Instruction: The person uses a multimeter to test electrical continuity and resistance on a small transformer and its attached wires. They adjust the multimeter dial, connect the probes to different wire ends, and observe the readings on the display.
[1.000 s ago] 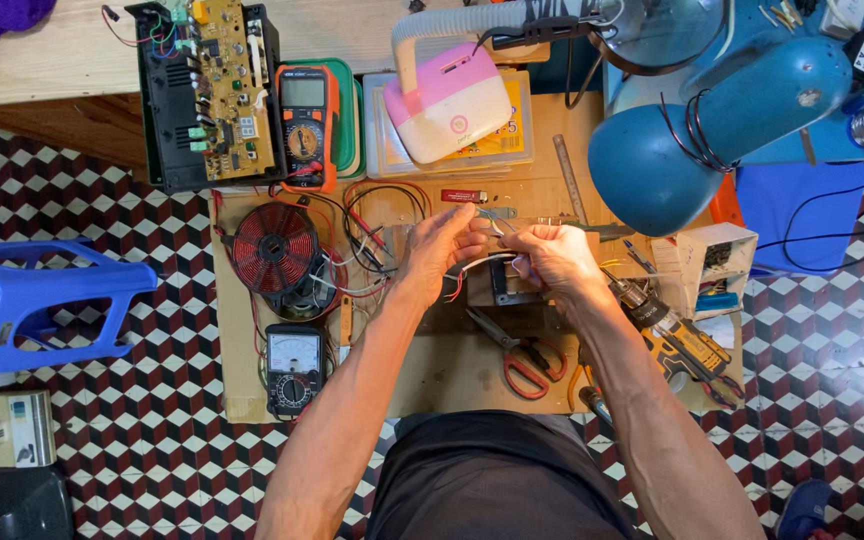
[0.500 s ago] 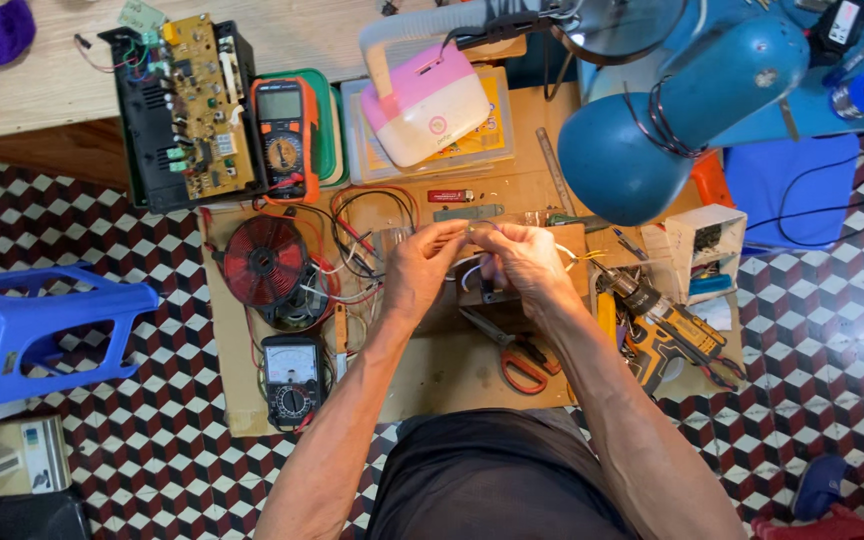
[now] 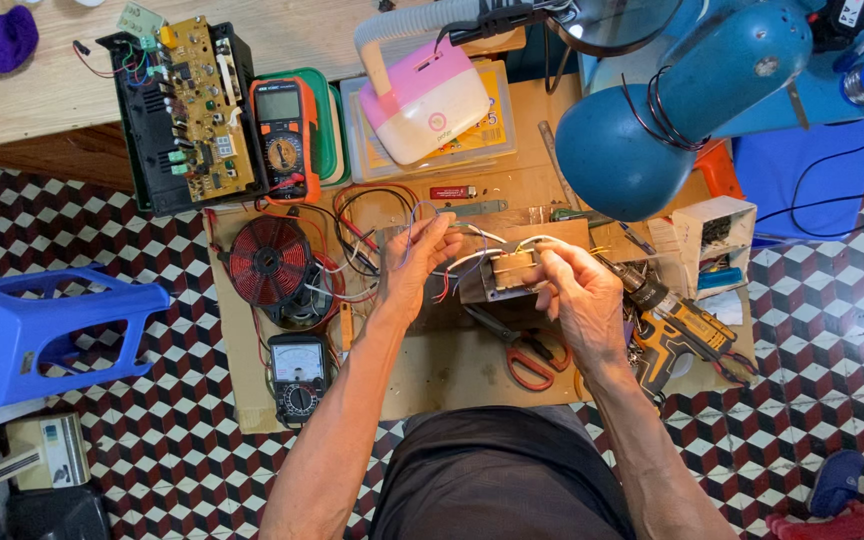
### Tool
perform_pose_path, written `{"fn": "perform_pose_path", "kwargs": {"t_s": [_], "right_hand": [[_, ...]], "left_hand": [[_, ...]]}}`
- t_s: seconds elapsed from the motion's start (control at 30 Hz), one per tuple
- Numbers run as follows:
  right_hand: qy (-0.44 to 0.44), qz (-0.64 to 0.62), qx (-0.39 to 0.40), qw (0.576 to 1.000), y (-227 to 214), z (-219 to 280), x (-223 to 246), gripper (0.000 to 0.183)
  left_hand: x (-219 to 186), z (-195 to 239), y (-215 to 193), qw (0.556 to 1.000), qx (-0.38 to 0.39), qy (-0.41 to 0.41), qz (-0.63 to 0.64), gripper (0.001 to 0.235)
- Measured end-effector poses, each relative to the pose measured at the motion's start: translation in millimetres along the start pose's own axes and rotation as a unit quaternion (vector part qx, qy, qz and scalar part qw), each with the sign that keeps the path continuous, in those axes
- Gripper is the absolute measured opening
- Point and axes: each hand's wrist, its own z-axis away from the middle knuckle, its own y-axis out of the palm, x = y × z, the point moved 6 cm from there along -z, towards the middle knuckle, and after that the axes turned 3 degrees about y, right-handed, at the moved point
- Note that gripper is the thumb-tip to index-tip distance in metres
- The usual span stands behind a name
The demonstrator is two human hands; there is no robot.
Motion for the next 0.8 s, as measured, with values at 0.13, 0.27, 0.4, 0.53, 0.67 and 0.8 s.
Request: {"fn": "perform_pose_path", "kwargs": {"t_s": [0.13,0.27,0.4,0.53,0.67,0.8], "right_hand": [[0.002,-0.002,0.006,1.000,2,0,-10,0.029],[0.015,0.007,0.015,1.000,6,-1,-21,0.029],[0.012,0.004,0.028,1.000,11,-3,-29,0.030],[0.018,0.006,0.023,1.000,10,-6,-38,0.029],[0.024,-0.018,0.028,0.999,10,-7,-46,0.027],[0.022,-0.006,0.032,0.999,11,-7,-48,0.027]], "left_hand": [[-2,0,2,0.999,0.018,-0.015,0.038,0.040],[-2,2,1,0.998,0.024,-0.029,0.051,0.039],[-1,5,-2,0.998,0.041,-0.015,0.046,0.038],[3,8,-3,0.996,0.052,-0.039,0.053,0.040],[1,16,-2,0.995,0.072,-0.051,0.041,0.044],[-4,21,-1,0.995,0.063,-0.072,0.031,0.047]]}}
